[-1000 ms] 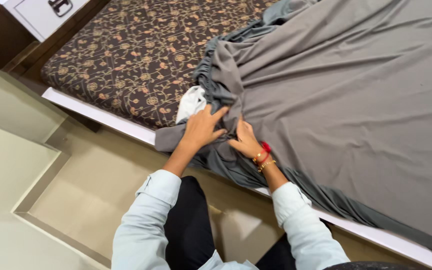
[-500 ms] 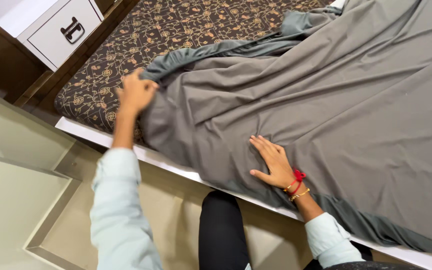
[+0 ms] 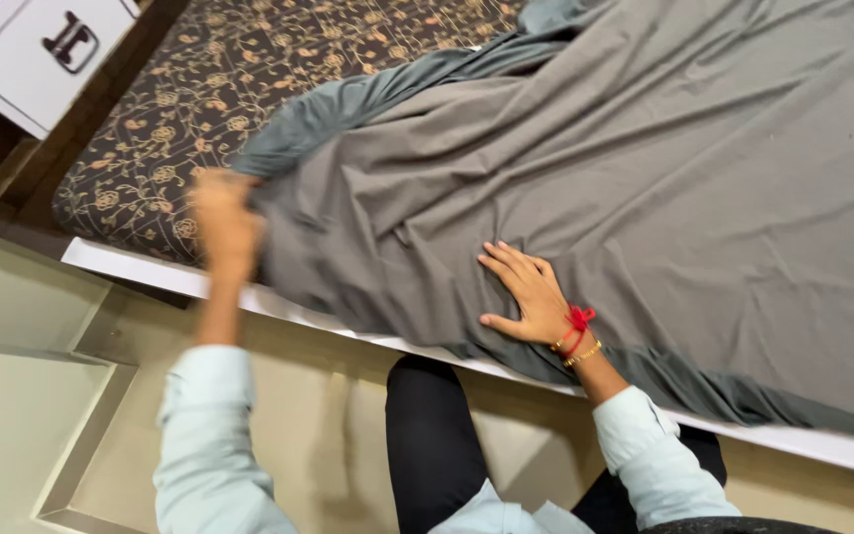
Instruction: The person fits a grey sheet onto a mattress by pulling the fabric over the corners and smoothing it across the surface by hand.
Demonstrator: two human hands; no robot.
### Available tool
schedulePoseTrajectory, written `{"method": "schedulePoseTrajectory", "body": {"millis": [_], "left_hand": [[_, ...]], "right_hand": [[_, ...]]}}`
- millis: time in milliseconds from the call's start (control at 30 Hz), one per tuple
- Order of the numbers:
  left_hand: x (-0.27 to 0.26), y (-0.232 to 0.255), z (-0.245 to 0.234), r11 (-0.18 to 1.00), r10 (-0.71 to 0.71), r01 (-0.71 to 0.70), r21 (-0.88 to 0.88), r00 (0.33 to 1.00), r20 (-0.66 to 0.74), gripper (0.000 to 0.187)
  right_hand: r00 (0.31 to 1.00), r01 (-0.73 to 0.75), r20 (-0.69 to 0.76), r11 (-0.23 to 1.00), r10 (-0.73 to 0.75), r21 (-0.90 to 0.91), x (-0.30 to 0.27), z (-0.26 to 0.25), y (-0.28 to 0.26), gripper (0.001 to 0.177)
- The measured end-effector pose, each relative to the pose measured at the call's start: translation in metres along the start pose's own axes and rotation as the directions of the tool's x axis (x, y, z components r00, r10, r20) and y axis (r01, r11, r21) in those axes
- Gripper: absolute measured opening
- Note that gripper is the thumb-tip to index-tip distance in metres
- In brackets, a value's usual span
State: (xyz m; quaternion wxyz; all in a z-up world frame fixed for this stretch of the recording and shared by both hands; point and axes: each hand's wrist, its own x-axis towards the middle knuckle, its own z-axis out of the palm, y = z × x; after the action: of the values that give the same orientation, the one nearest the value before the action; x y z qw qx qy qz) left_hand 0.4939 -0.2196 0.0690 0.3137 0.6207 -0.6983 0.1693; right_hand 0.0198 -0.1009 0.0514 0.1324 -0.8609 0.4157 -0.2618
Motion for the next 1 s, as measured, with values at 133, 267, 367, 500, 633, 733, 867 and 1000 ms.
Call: {"method": "schedulePoseTrajectory", "body": {"millis": [133, 267, 367, 500, 633, 733, 867, 1000], "left_hand": [[-0.003, -0.09, 0.005, 0.931, -0.338, 0.347, 0.113, 0.937, -0.091, 0.015], [-0.015, -0.067, 0.018, 0.979, -0.196, 0.197, -0.057, 0.98, 0.033, 0.058], [-0.06, 0.011, -0.007, 0.946, -0.18, 0.155, -0.285, 0.981, -0.064, 0.073], [-0.126, 0.08, -0.014, 0.682, -0.443, 0.379, -0.625, 0.894, 0.058, 0.068], [-0.162, 0.103, -0.001, -0.01, -0.561, 0.692, -0.722, 0.594, 0.576, 0.067], [-0.16, 0.104, -0.001, -0.099, -0.409, 0.615, -0.782, 0.692, 0.595, 0.034], [-0.137, 0.102, 0.006, -0.123, -0.407, 0.58, -0.806, 0.711, 0.574, 0.033], [-0.121, 0.095, 0.015, -0.199, -0.382, 0.514, -0.834, 0.743, 0.549, 0.036]], "right_hand": [[0.999, 0.0, -0.045, 1.0, 0.001, 0.013, 0.002, -0.001, -0.001, 0.085], [0.997, -0.001, -0.083, 1.0, 0.0, -0.006, -0.002, 0.003, -0.003, 0.078], [0.993, 0.011, -0.116, 0.999, -0.015, -0.034, -0.004, 0.006, -0.001, 0.071], [0.991, 0.049, -0.121, 0.996, -0.058, -0.075, -0.005, 0.01, 0.001, 0.069], [0.994, 0.04, -0.101, 0.992, -0.052, -0.116, -0.005, 0.014, -0.001, 0.066], [0.999, -0.009, -0.035, 0.989, 0.004, -0.147, 0.003, 0.014, -0.006, 0.061], [0.969, -0.199, 0.102, 0.958, 0.223, -0.207, 0.029, 0.01, -0.031, 0.065], [1.0, -0.016, 0.01, 0.966, 0.02, -0.258, 0.055, 0.013, -0.063, 0.069]]}}
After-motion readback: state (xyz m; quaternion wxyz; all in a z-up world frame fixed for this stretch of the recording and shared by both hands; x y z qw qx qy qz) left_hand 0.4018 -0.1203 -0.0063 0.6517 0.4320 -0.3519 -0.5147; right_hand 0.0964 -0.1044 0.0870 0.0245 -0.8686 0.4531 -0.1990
